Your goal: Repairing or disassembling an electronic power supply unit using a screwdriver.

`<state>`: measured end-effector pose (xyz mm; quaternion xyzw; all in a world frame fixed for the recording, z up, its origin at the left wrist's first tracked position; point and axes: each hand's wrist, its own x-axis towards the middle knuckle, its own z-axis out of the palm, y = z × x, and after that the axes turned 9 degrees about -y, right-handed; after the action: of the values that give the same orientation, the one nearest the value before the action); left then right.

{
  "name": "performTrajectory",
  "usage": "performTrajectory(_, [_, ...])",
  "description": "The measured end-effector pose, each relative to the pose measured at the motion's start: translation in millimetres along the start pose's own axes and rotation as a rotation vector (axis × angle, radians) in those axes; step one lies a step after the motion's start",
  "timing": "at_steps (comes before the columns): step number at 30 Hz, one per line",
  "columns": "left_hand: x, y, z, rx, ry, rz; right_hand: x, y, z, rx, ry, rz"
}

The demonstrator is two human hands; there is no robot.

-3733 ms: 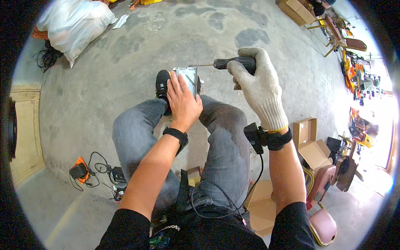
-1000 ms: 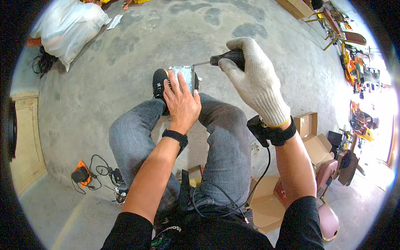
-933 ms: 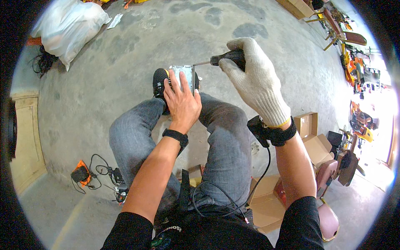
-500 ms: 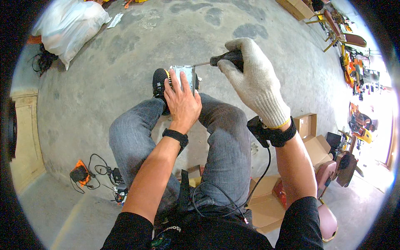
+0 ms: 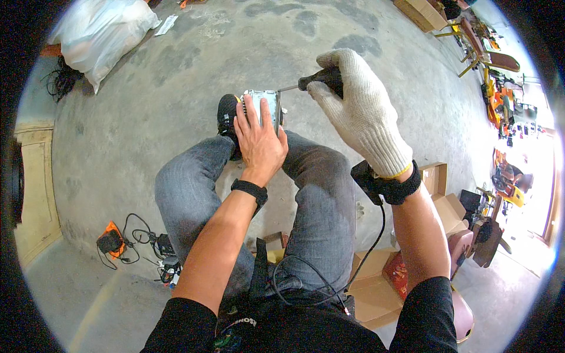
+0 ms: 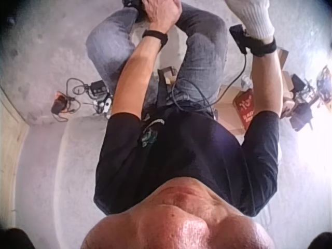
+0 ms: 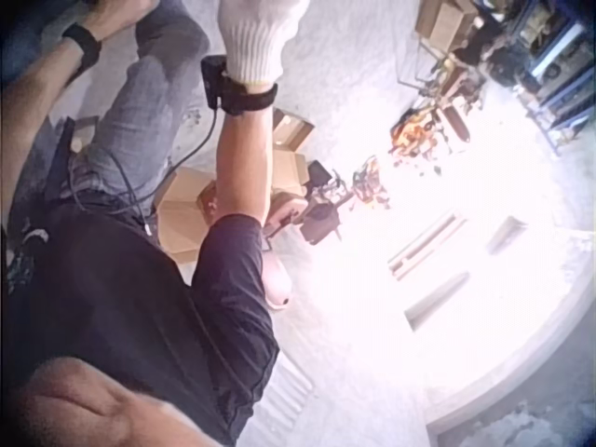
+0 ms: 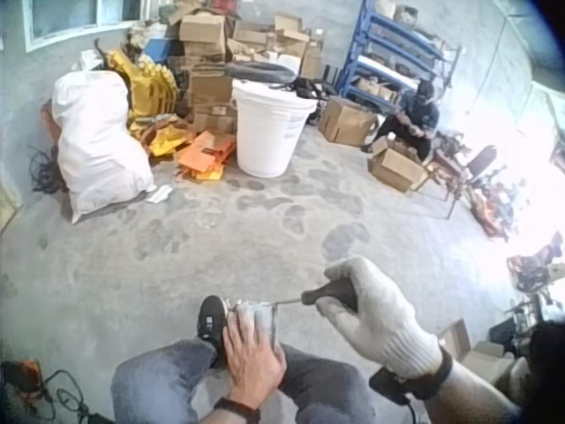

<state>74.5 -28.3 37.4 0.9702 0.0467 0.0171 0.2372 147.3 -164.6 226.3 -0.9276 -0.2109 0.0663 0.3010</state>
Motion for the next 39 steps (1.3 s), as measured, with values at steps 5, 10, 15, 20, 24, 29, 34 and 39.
performTrajectory(5, [1, -1, -1, -0.046, 0.003, 0.025, 0, -1, 1, 0.005, -0.007, 0.035])
performTrajectory(10, [1, 0, 0, -0.040, 0.009, 0.029, 0, 1, 3, 0.028, -0.005, 0.037])
performTrajectory(15, [1, 1, 0, -0.016, 0.013, 0.024, 0, 2, 3, 0.016, 0.001, 0.034])
performTrajectory(20, [3, 2, 2, -0.015, 0.024, 0.020, 0, 3, 2, -0.012, 0.004, 0.032])
performTrajectory(24, [3, 2, 4, -0.007, 0.028, 0.015, -1, 2, 2, 0.036, -0.003, 0.039])
performTrajectory(29, [1, 2, 5, -0.005, 0.040, 0.013, -2, 3, 2, 0.069, 0.000, 0.028])
performTrajectory(34, [5, 3, 5, 0.027, 0.030, -0.001, -7, 3, -5, 0.037, 0.056, 0.059])
performTrajectory(39, [1, -5, 4, -0.036, 0.063, 0.026, -25, -9, -13, 0.213, 0.144, 0.236])
